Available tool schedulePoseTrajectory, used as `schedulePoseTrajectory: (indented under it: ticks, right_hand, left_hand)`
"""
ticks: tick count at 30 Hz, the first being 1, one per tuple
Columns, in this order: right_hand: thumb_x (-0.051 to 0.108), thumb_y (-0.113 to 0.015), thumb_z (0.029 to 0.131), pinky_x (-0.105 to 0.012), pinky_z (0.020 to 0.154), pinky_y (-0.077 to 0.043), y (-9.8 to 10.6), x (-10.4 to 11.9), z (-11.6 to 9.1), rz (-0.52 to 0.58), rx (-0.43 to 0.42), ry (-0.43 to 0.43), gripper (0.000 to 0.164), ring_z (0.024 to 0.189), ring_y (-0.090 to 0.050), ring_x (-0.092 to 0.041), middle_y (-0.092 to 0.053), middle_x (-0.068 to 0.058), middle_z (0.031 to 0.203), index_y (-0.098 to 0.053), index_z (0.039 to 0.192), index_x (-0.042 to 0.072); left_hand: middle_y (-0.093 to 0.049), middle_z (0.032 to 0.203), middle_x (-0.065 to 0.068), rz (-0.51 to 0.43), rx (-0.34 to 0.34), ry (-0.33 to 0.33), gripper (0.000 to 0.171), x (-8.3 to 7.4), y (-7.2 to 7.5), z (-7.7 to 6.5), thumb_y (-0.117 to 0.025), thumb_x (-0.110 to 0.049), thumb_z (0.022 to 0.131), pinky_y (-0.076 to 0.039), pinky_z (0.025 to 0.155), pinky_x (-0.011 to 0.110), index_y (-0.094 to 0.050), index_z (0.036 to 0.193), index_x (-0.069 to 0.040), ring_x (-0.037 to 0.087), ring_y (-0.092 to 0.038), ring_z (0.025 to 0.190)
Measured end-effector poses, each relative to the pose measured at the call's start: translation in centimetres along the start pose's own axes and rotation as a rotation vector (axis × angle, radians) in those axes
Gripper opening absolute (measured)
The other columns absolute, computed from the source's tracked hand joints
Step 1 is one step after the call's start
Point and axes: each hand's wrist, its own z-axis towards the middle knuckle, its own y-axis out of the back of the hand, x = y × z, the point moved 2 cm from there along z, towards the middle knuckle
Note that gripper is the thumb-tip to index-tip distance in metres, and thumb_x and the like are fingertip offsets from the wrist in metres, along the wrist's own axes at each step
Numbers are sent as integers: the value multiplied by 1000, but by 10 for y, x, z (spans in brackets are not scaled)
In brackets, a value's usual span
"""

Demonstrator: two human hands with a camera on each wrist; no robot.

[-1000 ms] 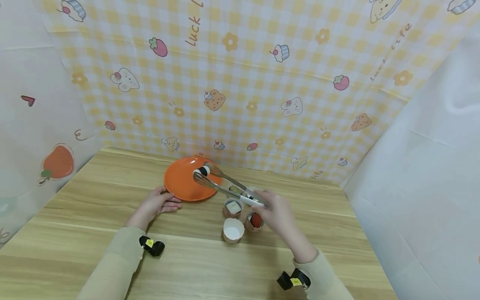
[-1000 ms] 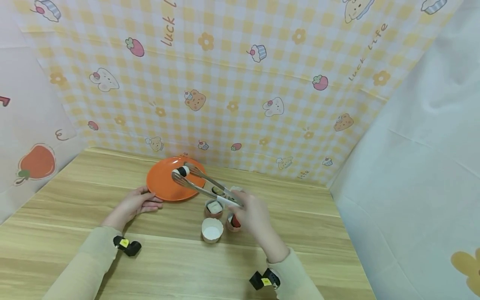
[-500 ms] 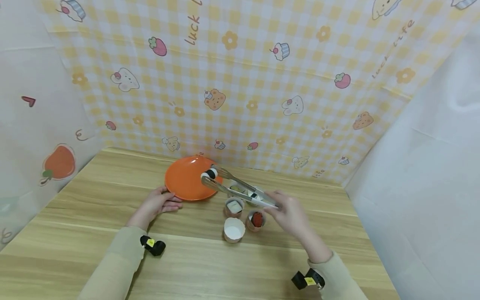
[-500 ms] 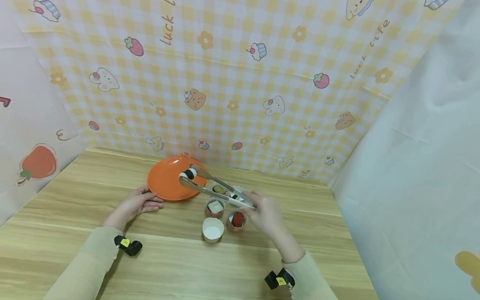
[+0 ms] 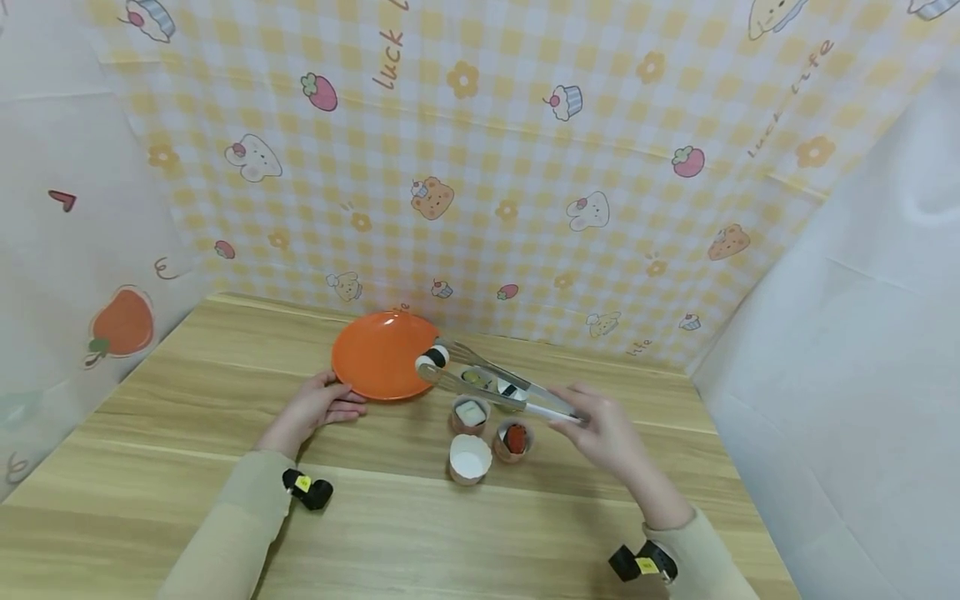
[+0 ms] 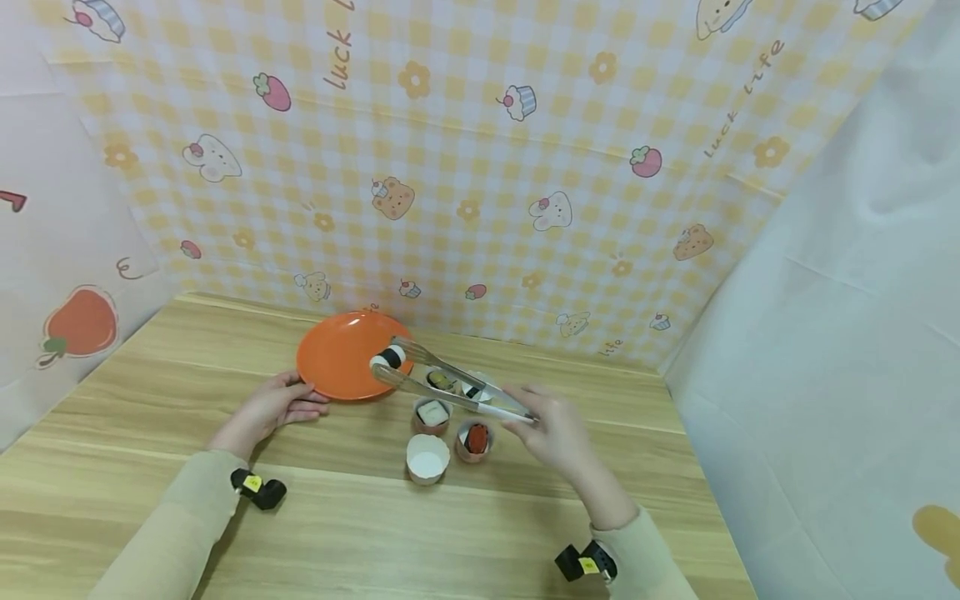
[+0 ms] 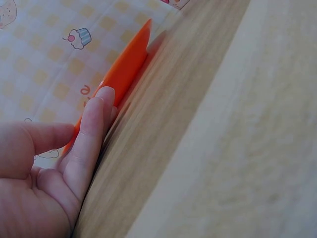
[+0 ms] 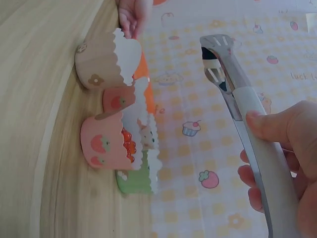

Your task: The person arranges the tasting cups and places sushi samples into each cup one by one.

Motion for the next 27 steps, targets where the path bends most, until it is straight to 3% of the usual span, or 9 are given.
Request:
schedulePoseTrajectory:
  ticks: [9, 17, 27]
  right_hand:
    - [3, -79, 77, -24, 60, -55, 11, -11, -14, -15, 4, 34, 47, 79, -62, -10, -66, -3, 107, -66, 121, 6]
    - [-2, -79, 74, -25, 66, -57, 16, -21, -28, 0, 17, 56, 47, 84, -65, -19, -65, -8, 109, -66, 119, 1]
    - [-4, -79, 72, -24, 64, -56, 19, -28, -44, -2, 41, 100, 50, 79, -61, -10, -66, -6, 105, -64, 120, -2]
  left_hand:
    - [-67, 91, 14, -4, 1, 9, 47, 0, 0, 0, -36, -6, 104, -58, 75, 35, -16, 141, 14, 22, -70, 79]
    - [-67, 90, 12, -6, -1, 7, 49, -1, 1, 0, -35, -5, 104, -57, 75, 35, -13, 143, 14, 21, -70, 79]
    - [-67, 90, 12, -7, -6, 15, 50, 0, 2, 1, -36, -6, 104, -58, 74, 35, -12, 144, 12, 22, -70, 80]
